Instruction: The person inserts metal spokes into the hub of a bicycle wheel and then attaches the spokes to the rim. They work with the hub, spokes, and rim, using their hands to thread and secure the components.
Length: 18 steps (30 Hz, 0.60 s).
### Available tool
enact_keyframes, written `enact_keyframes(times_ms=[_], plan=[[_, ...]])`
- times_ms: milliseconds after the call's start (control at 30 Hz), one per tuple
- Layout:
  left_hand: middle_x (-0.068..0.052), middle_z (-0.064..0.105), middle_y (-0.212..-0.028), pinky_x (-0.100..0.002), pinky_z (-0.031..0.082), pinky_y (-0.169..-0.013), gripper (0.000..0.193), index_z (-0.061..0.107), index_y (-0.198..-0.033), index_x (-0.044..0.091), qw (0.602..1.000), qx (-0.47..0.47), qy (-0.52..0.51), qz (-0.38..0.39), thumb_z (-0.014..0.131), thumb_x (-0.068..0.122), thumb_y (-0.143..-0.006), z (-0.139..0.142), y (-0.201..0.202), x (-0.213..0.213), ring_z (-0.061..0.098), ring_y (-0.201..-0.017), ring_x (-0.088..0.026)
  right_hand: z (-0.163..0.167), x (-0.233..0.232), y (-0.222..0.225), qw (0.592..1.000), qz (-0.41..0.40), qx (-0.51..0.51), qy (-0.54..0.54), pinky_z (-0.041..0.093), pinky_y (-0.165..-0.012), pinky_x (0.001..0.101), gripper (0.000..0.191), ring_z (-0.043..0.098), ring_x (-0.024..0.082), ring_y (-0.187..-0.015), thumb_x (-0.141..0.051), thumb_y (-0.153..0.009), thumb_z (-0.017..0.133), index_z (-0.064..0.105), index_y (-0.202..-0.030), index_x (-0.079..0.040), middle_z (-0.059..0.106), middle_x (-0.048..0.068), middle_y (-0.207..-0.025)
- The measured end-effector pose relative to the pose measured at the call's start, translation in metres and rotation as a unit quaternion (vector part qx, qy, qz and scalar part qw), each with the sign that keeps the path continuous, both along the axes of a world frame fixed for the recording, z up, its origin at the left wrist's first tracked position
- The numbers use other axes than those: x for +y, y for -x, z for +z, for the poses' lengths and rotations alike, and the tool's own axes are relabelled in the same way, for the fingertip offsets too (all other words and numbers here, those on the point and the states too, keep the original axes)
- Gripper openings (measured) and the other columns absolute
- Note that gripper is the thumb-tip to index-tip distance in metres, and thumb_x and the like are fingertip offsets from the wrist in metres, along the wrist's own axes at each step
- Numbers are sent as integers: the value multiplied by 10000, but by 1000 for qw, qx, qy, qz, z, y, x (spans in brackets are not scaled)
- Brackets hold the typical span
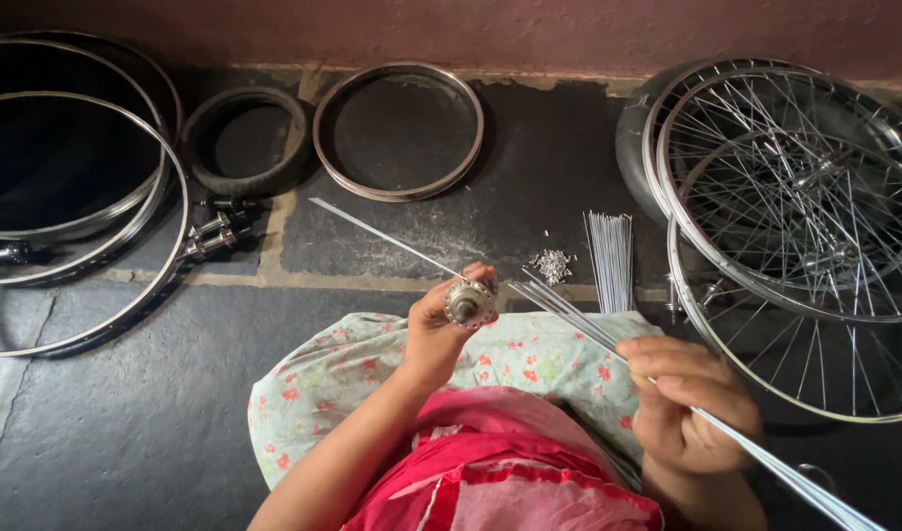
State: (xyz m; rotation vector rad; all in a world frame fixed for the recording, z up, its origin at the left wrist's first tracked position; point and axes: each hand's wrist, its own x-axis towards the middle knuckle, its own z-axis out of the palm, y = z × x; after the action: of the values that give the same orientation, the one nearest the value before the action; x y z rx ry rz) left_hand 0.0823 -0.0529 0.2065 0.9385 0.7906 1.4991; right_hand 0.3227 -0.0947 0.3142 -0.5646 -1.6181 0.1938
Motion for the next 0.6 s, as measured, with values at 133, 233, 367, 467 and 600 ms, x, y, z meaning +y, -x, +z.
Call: enact_keyframes(times_ms=[133,233,367,467,600], plan=[[-108,720,-1321,-399,416,-1204,423,730,-1243,32,981,144,-111,74,829,9,-833,-6,3,2,577,-1397,-264,1,0,-3,999,35,-35,-18,667,-792,405,264,757,287,-873,9,-943,679,464,-1090,-34,680,162,-954],[-107,720,-1319,-395,436,-1173,396,754,-1169,20,985,130,-80,79,848,-9,-786,-10,4,1,577,-1394,-266,5,-2,-2,997,49,-53,-13,678,-809,419,227,766,302,-880,-25,-947,666,478,-1073,-36,691,161,-947],[-96,714,-1318,-378,451,-1146,394,762,-1121,19,992,86,-44,76,851,-54,-744,-10,2,2,567,-1392,-251,11,-4,4,995,50,-86,-3,681,-821,413,186,773,304,-907,-67,-979,632,483,-1087,-42,696,159,-972],[-97,724,-1297,-363,461,-1136,442,762,-1151,27,992,96,-24,83,847,-77,-730,-7,2,2,587,-1372,-245,15,-3,7,991,56,-122,-5,669,-816,407,179,770,323,-925,-37,-986,621,484,-1101,-33,695,161,-980],[-89,722,-1299,-355,462,-1123,455,758,-1167,30,992,101,2,79,838,-68,-730,-3,4,1,579,-1378,-233,16,1,11,989,65,-135,-19,663,-810,397,224,766,328,-935,6,-971,649,482,-1111,-43,696,152,-990]])
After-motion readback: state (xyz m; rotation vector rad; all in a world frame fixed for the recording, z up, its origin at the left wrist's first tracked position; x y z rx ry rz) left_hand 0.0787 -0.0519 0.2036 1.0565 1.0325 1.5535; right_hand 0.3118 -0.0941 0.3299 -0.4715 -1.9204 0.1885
